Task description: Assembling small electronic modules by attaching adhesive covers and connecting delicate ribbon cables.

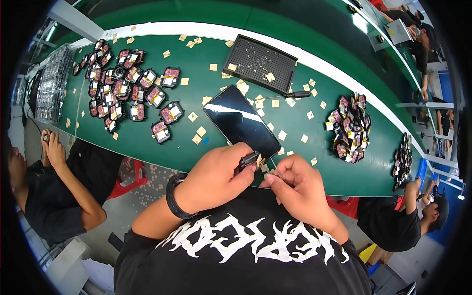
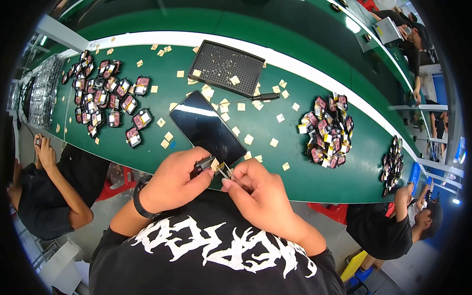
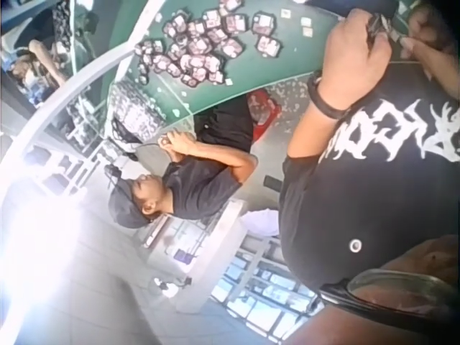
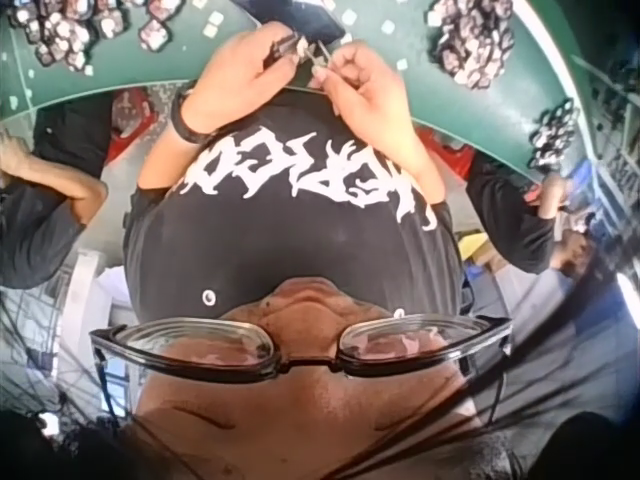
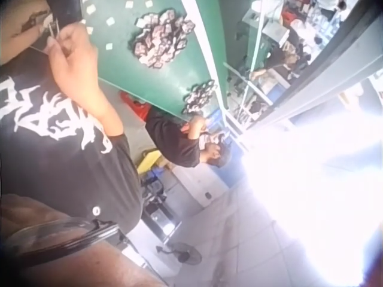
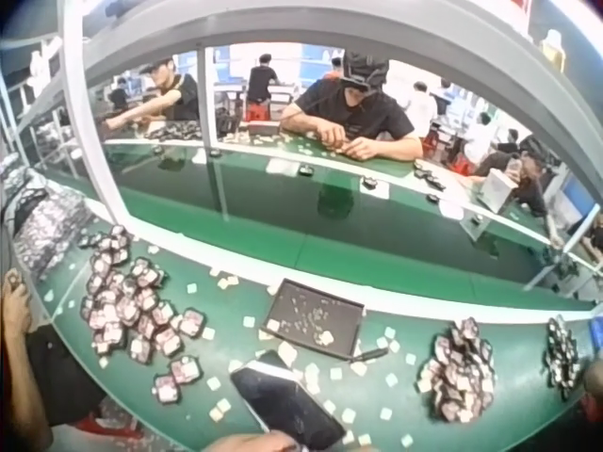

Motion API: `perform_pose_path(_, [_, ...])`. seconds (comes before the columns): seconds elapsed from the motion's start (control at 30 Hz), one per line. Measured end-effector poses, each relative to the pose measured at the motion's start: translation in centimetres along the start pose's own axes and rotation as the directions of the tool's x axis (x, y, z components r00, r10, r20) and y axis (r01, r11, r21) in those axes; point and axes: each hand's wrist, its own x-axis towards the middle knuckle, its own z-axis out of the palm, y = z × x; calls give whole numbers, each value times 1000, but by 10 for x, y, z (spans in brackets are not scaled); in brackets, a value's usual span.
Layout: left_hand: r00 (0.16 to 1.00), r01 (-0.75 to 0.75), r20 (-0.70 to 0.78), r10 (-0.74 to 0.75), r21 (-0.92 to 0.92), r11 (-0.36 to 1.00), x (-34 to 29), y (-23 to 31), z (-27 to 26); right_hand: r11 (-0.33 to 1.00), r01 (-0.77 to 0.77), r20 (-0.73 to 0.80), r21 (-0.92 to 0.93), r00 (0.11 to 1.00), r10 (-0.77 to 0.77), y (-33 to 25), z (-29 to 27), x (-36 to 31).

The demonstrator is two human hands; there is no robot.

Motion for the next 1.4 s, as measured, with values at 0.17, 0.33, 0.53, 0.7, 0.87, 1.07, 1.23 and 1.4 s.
perform_pose_path(0.17, [999, -46, -17, 47, 32, 998, -3, -8, 9, 987, -51, 50, -150, 997, 59, -12, 1, 5])
perform_pose_path(0.33, [995, -96, 8, 96, 99, 990, -5, -12, 10, 992, -15, 36, -124, 999, 20, -1, 4, 6])
perform_pose_path(0.53, [947, 81, 322, -15, -193, 978, 3, -4, -16, 992, 62, 129, -106, 990, -48, 16, -4, -1])
perform_pose_path(0.7, [894, 237, 446, -46, -382, 893, 0, -10, -17, 996, 53, 225, 70, 972, -67, 15, -11, -3])
perform_pose_path(0.87, [859, 410, 511, -38, -641, 648, -2, -21, -10, 905, 216, 109, 366, 956, -273, 27, -6, -7])
perform_pose_path(1.07, [859, 432, 512, -30, -691, 580, -3, -21, -8, 952, 305, 191, -20, 936, -295, 19, -14, -1])
perform_pose_path(1.23, [855, 434, 517, -48, -662, 611, -3, -20, -5, 675, 647, 167, -353, 754, -635, 15, -5, 11])
perform_pose_path(1.4, [942, 86, 333, 35, -343, 935, -5, -11, -5, 723, 600, 170, -344, 797, -580, 9, -13, 7])
